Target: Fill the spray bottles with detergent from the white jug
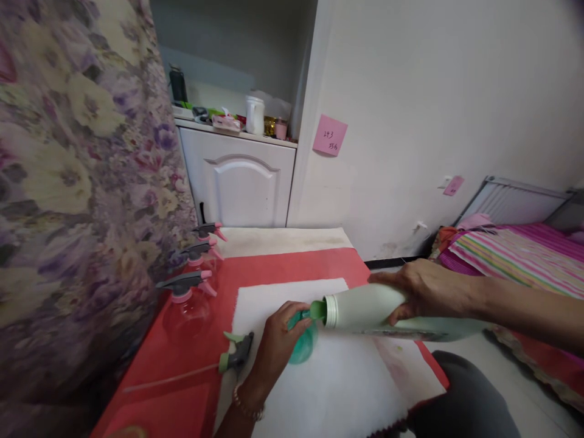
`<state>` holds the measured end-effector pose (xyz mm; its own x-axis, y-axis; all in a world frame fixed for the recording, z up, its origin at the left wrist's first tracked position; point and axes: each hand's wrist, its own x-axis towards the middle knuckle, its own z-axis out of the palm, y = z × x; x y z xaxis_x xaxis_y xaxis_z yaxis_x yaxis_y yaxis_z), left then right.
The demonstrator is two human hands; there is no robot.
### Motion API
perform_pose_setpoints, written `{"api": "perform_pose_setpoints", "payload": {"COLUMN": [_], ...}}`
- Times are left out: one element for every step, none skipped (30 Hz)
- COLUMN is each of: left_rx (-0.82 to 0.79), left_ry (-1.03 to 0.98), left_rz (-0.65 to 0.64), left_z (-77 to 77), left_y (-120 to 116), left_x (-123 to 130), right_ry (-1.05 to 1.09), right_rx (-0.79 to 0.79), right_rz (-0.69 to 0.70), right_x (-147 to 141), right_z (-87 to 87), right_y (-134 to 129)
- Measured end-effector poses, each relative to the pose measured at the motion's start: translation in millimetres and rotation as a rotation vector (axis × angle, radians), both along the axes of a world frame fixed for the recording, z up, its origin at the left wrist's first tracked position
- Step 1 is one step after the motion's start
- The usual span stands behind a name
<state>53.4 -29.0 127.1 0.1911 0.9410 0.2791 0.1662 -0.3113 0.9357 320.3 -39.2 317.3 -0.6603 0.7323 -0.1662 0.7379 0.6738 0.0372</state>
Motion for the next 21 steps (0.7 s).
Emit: {"api": "perform_pose_setpoints", "payload": {"left_rx": [-0.001, 0.000, 0.000, 0.000, -0.001, -0.002, -0.003, -0.002, -0.002, -0.001, 0.000, 0.000, 0.001, 0.001, 0.002, 0.004, 0.004, 0.002, -0.001, -0.005, -0.007], "left_ry": [0.000, 0.000, 0.000, 0.001, 0.002, 0.003, 0.004, 0.004, 0.005, 0.004, 0.002, 0.000, -0.002, -0.002, -0.004, -0.004, -0.003, -0.003, -0.002, -0.003, -0.003], "left_rz": [-0.003, -0.003, -0.002, -0.002, 0.002, 0.004, 0.007, 0.011, 0.012, 0.013, 0.012, 0.011, 0.009, 0.006, 0.005, 0.005, 0.005, 0.006, 0.008, 0.009, 0.008], "left_z": [-0.3, -0.7, -1.2, -1.7, -2.2, -2.5, -2.8, -2.9, -2.9, -2.8, -2.8, -2.8, -2.9, -3.0, -3.2, -3.5, -3.7, -3.8, -3.8, -3.8, -3.6], "left_y": [0.1, 0.2, 0.3, 0.4, 0.4, 0.4, 0.4, 0.4, 0.5, 0.6, 0.7, 0.7, 0.8, 0.9, 0.9, 0.8, 0.6, 0.4, 0.1, -0.2, -0.4], "left_x": [0.1, 0.2, 0.3, 0.3, 0.3, 0.3, 0.3, 0.3, 0.3, 0.4, 0.4, 0.4, 0.4, 0.3, 0.2, 0.0, -0.1, -0.2, -0.2, -0.2, -0.2], "right_ry": [0.002, 0.005, 0.012, 0.020, 0.027, 0.032, 0.035, 0.035, 0.031, 0.025, 0.017, 0.009, 0.001, -0.007, -0.009, -0.009, -0.008, -0.007, -0.006, -0.007, -0.009], "right_rx": [-0.005, -0.014, -0.024, -0.032, -0.040, -0.043, -0.041, -0.036, -0.027, -0.018, -0.007, 0.003, 0.012, 0.017, 0.018, 0.015, 0.011, 0.009, 0.007, 0.007, 0.008], "right_rz": [-0.005, -0.008, -0.010, -0.012, -0.013, -0.014, -0.014, -0.013, -0.012, -0.008, -0.004, 0.000, 0.002, 0.005, 0.007, 0.007, 0.005, 0.004, 0.002, -0.001, -0.004], "right_x": [-0.9, -1.5, -2.0, -2.1, -1.8, -1.3, -0.5, 0.3, 1.1, 1.7, 2.2, 2.5, 2.6, 2.5, 2.4, 2.4, 2.3, 2.3, 2.2, 2.2, 2.1], "right_z": [0.9, 1.7, 2.3, 2.7, 2.8, 2.6, 2.2, 1.6, 0.9, 0.2, -0.4, -0.9, -1.3, -1.5, -1.6, -1.7, -1.7, -1.6, -1.5, -1.4, -1.3], "right_y": [-0.4, -0.8, -1.0, -1.0, -0.9, -0.7, -0.3, 0.1, 0.6, 1.0, 1.5, 1.8, 2.0, 2.0, 1.9, 1.8, 1.6, 1.4, 1.2, 1.1, 1.0]}}
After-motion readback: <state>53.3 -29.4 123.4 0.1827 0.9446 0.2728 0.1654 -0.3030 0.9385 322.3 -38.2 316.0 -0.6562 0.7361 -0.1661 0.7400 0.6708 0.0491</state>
